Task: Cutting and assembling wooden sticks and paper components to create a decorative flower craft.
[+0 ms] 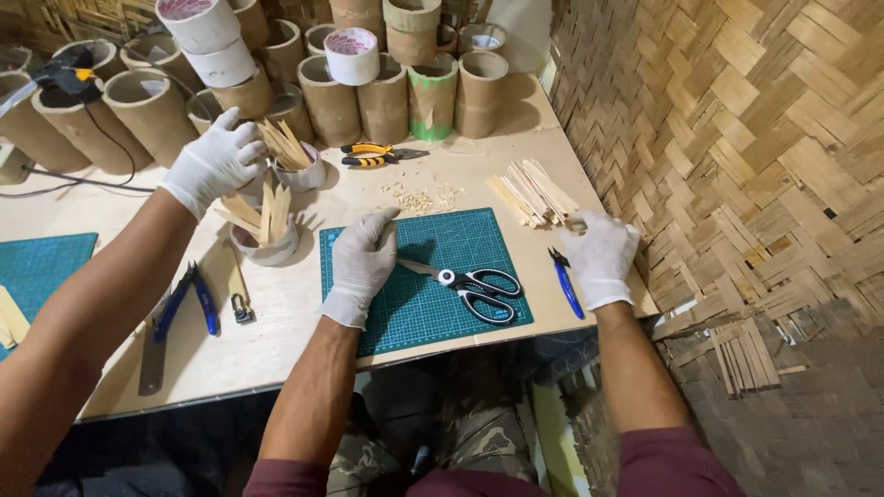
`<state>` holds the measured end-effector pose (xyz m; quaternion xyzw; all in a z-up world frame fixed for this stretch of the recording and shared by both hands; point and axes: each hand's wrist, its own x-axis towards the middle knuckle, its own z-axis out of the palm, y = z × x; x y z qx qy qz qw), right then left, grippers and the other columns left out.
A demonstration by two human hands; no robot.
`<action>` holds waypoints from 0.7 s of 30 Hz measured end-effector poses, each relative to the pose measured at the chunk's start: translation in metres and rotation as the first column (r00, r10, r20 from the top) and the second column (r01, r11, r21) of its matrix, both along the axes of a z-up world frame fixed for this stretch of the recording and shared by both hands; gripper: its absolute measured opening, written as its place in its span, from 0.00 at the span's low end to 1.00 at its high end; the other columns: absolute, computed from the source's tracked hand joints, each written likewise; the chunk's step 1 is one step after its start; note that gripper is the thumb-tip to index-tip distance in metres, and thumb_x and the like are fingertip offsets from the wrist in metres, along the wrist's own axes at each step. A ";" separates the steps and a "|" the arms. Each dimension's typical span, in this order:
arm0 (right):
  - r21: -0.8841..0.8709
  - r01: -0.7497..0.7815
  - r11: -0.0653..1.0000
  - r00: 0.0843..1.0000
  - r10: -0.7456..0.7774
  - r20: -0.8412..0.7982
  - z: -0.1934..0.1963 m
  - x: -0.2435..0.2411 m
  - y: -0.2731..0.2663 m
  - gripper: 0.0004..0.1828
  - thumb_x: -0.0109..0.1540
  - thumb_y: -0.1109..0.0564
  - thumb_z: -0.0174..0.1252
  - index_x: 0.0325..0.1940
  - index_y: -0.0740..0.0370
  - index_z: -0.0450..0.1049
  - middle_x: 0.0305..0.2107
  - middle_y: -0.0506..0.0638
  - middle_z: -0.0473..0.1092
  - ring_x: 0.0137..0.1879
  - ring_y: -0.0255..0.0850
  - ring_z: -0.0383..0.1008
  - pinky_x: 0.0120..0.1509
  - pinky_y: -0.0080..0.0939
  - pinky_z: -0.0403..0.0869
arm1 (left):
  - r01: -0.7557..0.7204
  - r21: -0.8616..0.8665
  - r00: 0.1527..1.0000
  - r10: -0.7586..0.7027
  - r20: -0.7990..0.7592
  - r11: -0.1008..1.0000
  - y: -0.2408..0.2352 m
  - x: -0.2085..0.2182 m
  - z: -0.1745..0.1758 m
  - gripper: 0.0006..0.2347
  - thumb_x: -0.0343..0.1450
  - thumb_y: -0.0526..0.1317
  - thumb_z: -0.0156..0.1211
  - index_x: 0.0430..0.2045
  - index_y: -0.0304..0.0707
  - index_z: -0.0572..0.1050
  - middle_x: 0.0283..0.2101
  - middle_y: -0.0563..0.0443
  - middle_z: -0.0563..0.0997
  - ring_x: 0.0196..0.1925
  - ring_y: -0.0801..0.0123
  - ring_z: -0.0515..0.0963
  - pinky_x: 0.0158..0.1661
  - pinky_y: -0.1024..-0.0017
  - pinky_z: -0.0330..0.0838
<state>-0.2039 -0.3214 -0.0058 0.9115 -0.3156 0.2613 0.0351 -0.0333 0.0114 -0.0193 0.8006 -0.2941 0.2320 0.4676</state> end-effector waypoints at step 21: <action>0.547 -0.203 0.812 0.929 -0.016 0.370 0.024 0.002 0.003 0.08 0.60 0.56 0.64 0.41 0.61 0.81 0.30 0.47 0.76 0.38 0.36 0.74 0.46 0.37 0.72 | 0.097 -0.086 0.995 -0.095 0.029 0.992 0.003 0.000 0.007 0.11 0.71 0.39 0.63 0.47 0.45 0.81 0.33 0.55 0.83 0.30 0.68 0.81 0.35 0.70 0.76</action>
